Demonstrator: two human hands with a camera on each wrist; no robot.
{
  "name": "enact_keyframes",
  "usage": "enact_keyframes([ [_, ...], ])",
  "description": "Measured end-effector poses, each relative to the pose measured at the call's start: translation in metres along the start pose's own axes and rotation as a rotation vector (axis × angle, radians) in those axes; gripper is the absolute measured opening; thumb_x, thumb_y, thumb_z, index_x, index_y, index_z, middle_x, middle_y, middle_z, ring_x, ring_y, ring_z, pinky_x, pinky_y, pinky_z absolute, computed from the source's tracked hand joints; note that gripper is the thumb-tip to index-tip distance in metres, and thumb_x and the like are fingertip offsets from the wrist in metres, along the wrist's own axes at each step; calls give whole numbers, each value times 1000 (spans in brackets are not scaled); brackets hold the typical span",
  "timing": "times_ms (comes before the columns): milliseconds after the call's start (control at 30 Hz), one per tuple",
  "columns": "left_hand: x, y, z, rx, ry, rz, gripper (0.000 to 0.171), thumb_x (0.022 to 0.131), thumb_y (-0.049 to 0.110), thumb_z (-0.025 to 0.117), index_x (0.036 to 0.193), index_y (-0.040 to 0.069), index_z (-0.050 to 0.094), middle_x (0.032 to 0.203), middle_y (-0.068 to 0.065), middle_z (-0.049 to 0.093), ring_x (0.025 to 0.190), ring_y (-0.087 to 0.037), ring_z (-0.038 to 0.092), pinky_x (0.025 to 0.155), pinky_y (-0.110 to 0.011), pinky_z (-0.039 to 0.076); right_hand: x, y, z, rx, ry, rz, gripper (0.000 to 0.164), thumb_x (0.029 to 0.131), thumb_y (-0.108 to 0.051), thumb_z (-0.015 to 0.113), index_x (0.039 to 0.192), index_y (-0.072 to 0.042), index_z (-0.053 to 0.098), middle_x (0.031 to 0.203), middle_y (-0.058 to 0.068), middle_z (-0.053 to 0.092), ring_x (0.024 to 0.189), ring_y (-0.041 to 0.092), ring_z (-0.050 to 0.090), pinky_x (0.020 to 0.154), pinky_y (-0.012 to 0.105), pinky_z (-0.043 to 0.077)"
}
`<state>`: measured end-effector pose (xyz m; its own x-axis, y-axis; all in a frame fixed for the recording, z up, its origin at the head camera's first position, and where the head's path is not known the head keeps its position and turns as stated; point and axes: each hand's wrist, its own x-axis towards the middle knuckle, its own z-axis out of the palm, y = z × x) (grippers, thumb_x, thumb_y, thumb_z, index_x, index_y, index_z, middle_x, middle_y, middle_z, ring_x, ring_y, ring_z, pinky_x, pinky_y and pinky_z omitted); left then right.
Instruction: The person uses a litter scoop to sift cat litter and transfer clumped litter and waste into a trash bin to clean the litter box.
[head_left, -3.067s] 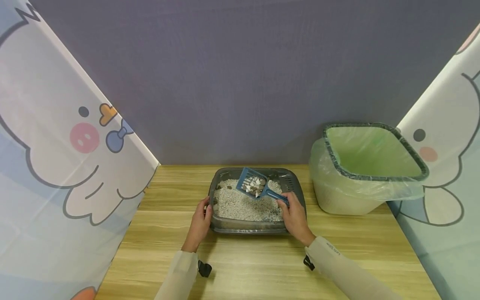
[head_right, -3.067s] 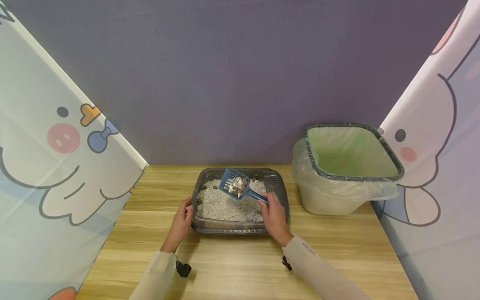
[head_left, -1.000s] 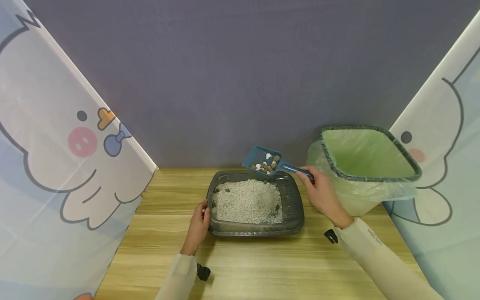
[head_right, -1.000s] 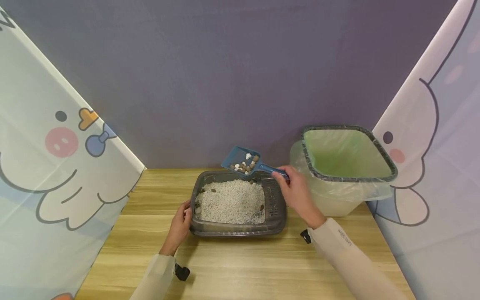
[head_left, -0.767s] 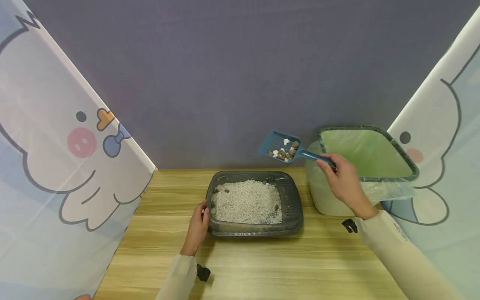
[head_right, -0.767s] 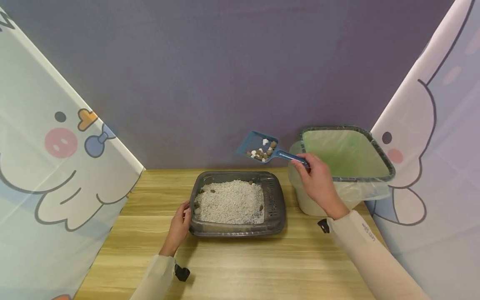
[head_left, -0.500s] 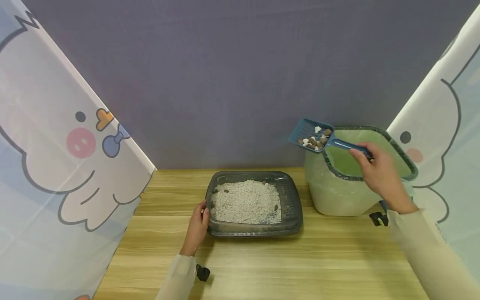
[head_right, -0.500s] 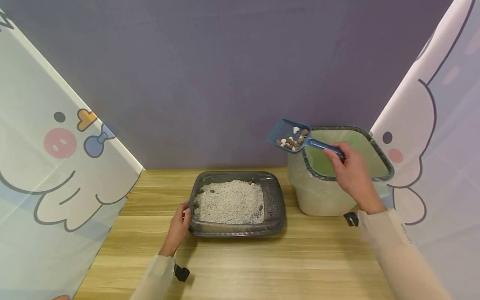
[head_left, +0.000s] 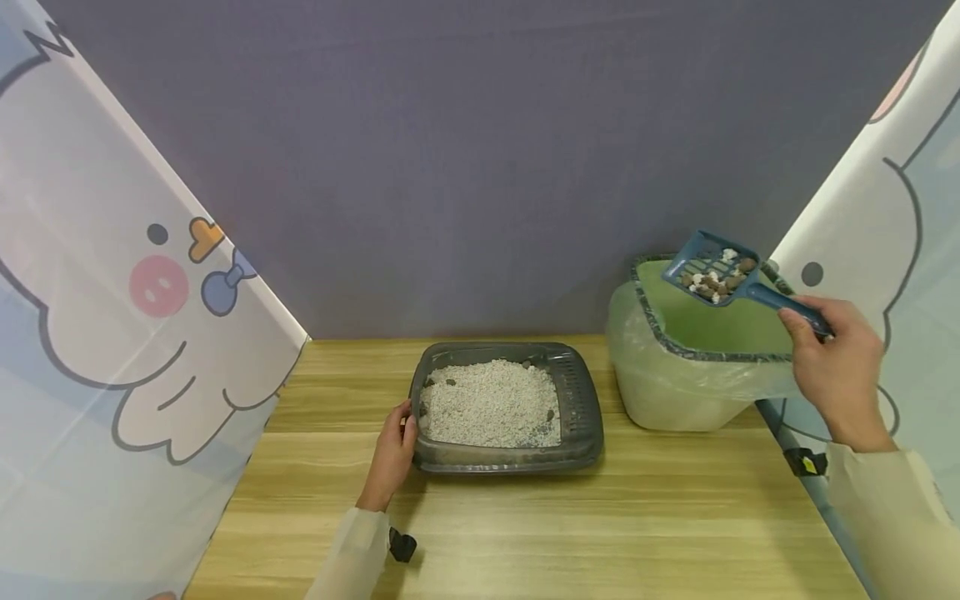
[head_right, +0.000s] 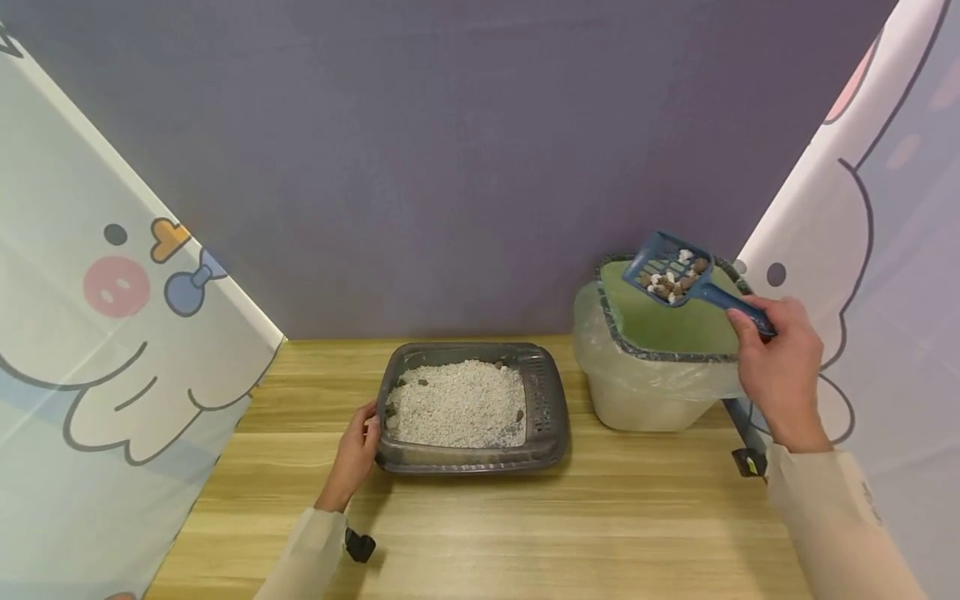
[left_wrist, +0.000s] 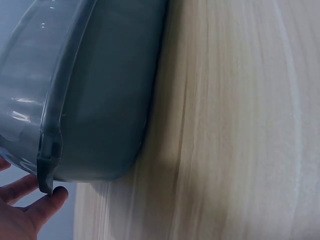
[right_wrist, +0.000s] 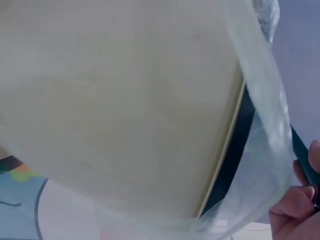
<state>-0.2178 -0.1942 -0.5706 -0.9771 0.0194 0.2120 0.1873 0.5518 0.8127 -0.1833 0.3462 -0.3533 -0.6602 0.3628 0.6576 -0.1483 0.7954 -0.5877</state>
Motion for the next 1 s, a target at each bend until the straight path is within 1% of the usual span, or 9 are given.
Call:
enact_keyframes([
  [100, 1, 0, 0, 1, -1, -1, 44, 104, 28, 38, 140, 3, 40, 129, -17, 50, 97, -28, 58, 75, -42, 49, -2, 4, -1, 10, 21, -41, 23, 88, -8, 67, 108, 4, 68, 90, -30, 43, 69, -8, 36, 63, 15, 27],
  [233, 0, 1, 0, -1, -5, -11, 43, 104, 27, 38, 140, 4, 40, 127, -16, 51, 95, -26, 59, 72, -40, 49, -5, 9, -3, -8, 27, -82, 23, 86, -4, 69, 107, 4, 69, 91, -31, 41, 69, -9, 33, 63, 14, 26],
  [333, -1, 2, -1, -12, -4, -25, 43, 103, 29, 38, 140, 6, 40, 126, -14, 52, 94, -25, 59, 70, -39, 49, -5, 13, -3, -14, 42, -109, 24, 84, -1, 71, 106, 5, 69, 87, -31, 40, 69, -10, 31, 63, 14, 25],
  [433, -1, 3, -1, -16, 3, -14, 43, 103, 28, 38, 140, 5, 41, 127, -15, 51, 95, -27, 59, 71, -40, 49, -5, 16, -3, -3, 69, -126, 24, 82, 1, 72, 106, 4, 70, 84, -30, 40, 69, -10, 31, 62, 15, 25],
  [533, -2, 3, 0, -18, 4, -11, 43, 104, 28, 38, 140, 5, 40, 128, -16, 50, 96, -28, 58, 73, -42, 49, -5, 18, -4, 18, 95, -139, 23, 82, 0, 72, 105, 2, 71, 81, -28, 37, 70, -10, 30, 63, 15, 25],
  [600, -2, 2, 0, -20, 3, -15, 44, 104, 29, 37, 140, 5, 40, 130, -16, 49, 97, -29, 58, 74, -43, 49, -6, 19, -4, 33, 113, -180, 21, 84, 1, 70, 104, 3, 71, 82, -26, 35, 72, -9, 29, 63, 17, 25],
  [767, -2, 1, 0, -21, -1, -13, 45, 104, 30, 36, 141, 5, 39, 132, -17, 47, 99, -29, 57, 74, -43, 49, -7, 21, -2, 79, 209, -257, 13, 87, -2, 68, 97, 5, 73, 84, -26, 33, 76, -8, 29, 66, 19, 23],
  [867, -2, 1, 0, -22, -3, -18, 45, 104, 31, 36, 141, 5, 39, 133, -16, 47, 99, -29, 56, 75, -44, 49, -6, 21, 1, 104, 272, -229, 14, 85, -5, 70, 98, 1, 74, 84, -26, 35, 77, -8, 31, 68, 18, 23],
  [1000, -2, 3, 0, -25, 1, -22, 45, 104, 31, 36, 141, 5, 39, 134, -17, 46, 101, -31, 56, 77, -46, 48, -10, 16, 2, 118, 307, -157, 22, 84, -8, 72, 105, -3, 73, 84, -27, 41, 75, -9, 34, 69, 15, 25],
])
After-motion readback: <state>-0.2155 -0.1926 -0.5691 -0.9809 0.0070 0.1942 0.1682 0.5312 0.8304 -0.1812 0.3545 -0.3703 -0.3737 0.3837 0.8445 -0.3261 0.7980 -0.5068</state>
